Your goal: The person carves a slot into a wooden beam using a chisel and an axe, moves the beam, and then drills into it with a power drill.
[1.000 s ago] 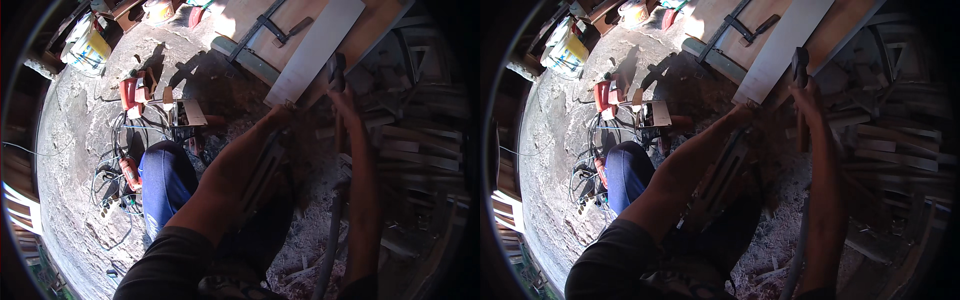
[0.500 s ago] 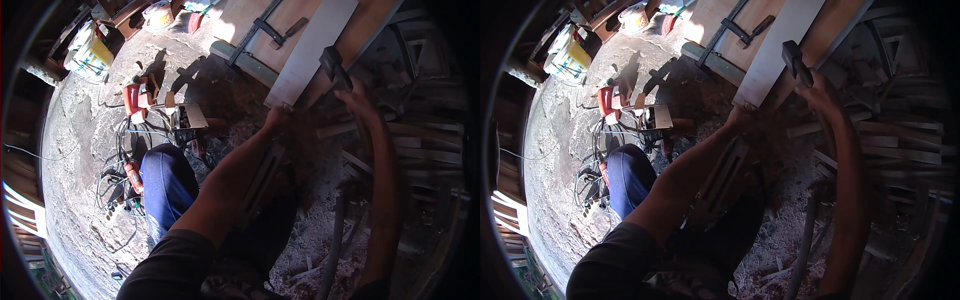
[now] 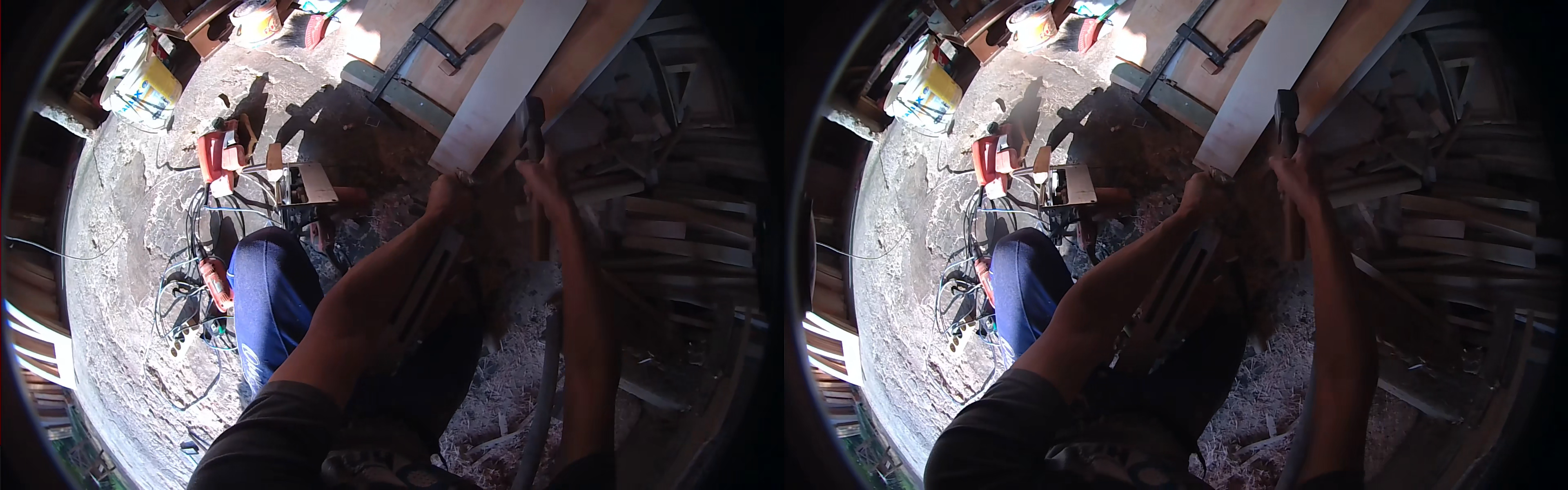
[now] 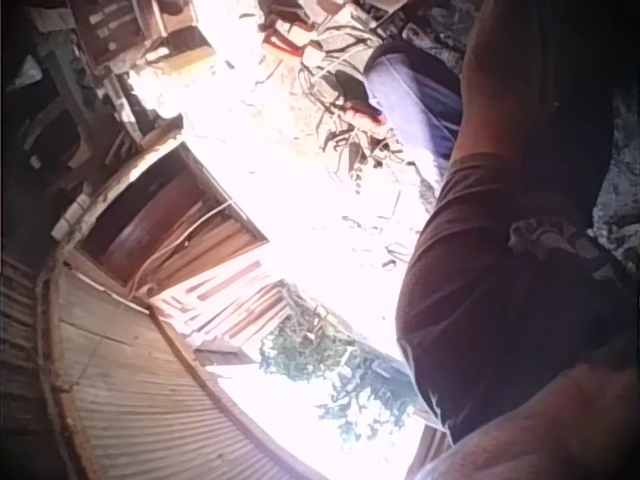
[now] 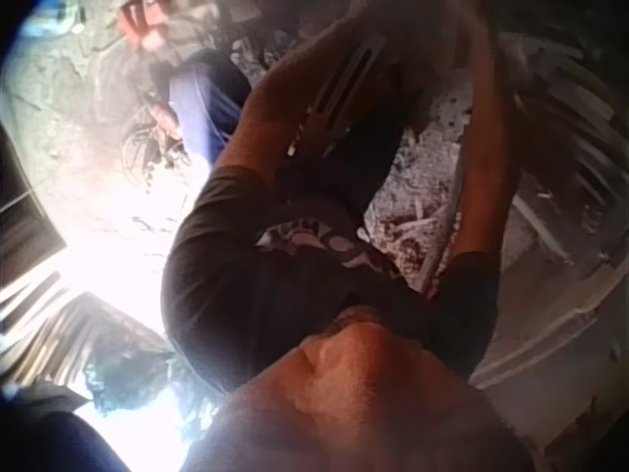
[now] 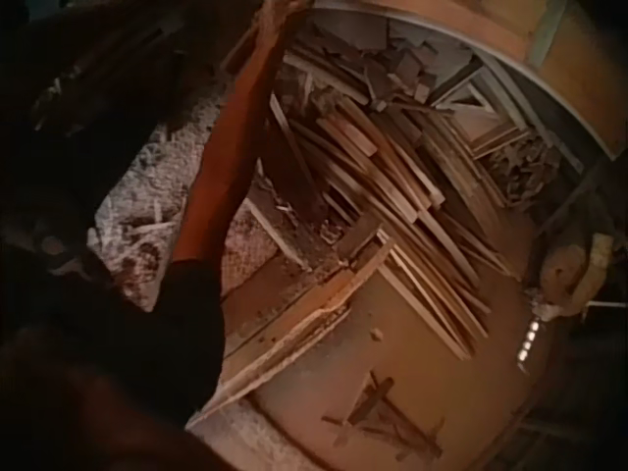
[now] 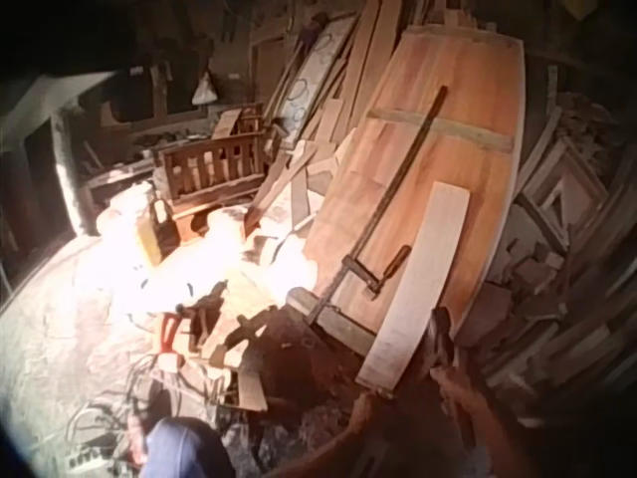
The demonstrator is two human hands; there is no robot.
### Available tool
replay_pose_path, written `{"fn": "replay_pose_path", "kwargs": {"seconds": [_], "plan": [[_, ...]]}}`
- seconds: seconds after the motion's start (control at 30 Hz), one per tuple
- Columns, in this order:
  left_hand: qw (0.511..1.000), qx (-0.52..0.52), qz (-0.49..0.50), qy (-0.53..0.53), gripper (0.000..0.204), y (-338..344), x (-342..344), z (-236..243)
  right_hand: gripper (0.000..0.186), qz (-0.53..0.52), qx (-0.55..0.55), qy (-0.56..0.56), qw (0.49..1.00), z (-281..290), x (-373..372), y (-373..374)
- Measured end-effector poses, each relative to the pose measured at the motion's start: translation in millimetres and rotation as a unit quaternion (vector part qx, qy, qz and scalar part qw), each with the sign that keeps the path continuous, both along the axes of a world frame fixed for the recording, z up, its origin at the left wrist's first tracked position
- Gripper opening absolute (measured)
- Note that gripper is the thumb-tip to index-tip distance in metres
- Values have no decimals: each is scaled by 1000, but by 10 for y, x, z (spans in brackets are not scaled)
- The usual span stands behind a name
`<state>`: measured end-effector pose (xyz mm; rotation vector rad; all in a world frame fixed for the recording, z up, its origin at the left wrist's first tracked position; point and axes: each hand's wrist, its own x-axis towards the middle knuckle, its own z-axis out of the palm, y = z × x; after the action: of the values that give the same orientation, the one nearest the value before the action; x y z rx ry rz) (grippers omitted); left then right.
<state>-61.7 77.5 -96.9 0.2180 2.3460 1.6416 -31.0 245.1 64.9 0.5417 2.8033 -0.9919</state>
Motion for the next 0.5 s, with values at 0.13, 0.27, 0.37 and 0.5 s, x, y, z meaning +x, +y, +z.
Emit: {"fn": "replay_pose_path", "kwargs": {"seconds": [0.13, 0.27, 0.37, 0.5], "plan": [[995, -19, -96, 8, 33, -210, -15, -383, 52, 338, 77, 31, 938, -497, -89, 182], [971, 163, -130, -118, 30, -240, -53, -227, 49, 233, -23, -18, 972, 82, 49, 220], [975, 136, -111, -134, 27, -238, -20, -84, 44, 98, 23, 26, 995, 66, -46, 185], [980, 142, -113, -79, 23, -268, 5, -136, 48, 297, 172, 60, 937, -587, 73, 181]]}}
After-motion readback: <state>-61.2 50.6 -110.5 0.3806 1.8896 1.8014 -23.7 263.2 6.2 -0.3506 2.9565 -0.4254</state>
